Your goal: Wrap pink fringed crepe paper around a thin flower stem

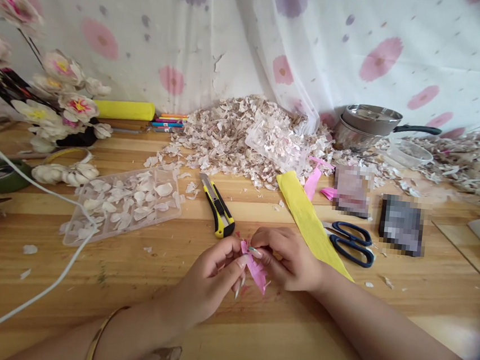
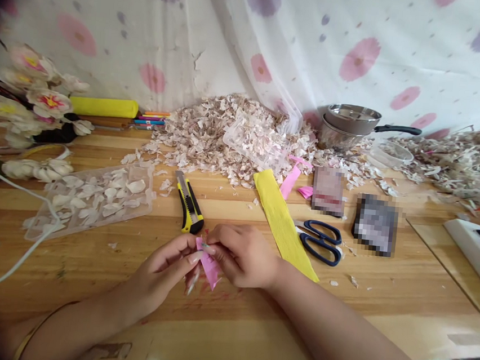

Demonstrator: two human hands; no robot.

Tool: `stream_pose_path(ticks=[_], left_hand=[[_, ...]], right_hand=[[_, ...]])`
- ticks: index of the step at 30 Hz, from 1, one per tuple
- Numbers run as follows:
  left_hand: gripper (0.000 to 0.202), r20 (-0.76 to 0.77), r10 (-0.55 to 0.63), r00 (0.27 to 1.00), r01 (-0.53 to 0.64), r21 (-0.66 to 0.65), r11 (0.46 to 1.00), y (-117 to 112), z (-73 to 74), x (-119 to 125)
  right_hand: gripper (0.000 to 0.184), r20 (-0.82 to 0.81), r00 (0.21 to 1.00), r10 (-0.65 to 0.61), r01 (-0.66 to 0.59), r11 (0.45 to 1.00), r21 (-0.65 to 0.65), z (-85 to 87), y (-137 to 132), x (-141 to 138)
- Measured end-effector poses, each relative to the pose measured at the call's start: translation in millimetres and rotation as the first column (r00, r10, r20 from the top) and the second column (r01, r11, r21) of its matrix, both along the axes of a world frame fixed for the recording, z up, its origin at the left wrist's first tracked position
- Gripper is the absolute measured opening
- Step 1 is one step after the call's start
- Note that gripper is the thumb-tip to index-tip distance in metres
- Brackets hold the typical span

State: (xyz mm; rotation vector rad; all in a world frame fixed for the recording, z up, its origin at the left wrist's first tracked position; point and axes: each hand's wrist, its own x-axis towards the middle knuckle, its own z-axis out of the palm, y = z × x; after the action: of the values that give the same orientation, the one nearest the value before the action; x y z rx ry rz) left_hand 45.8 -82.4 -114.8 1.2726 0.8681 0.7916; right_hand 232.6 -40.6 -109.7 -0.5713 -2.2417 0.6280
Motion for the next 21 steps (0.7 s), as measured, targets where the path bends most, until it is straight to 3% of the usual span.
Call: stream_pose_path(ticks=[4, 12, 18, 21], left_hand=[[0.025, 0.009, -0.008, 1.000, 0.008, -0.005, 1.000, -0.9, 0.0, 0.1], [0.026, -0.043, -0.074, 0.996, 0.076, 0.033, 0.997, -5.8, 3.3, -4.0], [0.026, -0.051, -0.092, 0.994, 0.095, 0.064, 0.993, -8.3, 4.3, -5.1], [0.028, -0.067, -0.082, 0.994, 0.085, 0.037, 0.996, -8.4, 2.6, -5.7]], right_hand=[[0.014, 0.034, 0.999, -0.032, 0.029, 0.998, 0.063, 0.6, -0.9, -1.2], [0.030, 0.094, 0.993, -0.078, 0.079, 0.997, -0.012, 6.6, -7.7, -3.2], [0.035, 0.043, 0.997, -0.062, 0.071, 0.966, -0.249, 6.4, -12.2, -6.6], [0.039, -0.016, 1.000, -0.015, 0.010, 0.959, -0.283, 5.6, -9.5, -5.0]])
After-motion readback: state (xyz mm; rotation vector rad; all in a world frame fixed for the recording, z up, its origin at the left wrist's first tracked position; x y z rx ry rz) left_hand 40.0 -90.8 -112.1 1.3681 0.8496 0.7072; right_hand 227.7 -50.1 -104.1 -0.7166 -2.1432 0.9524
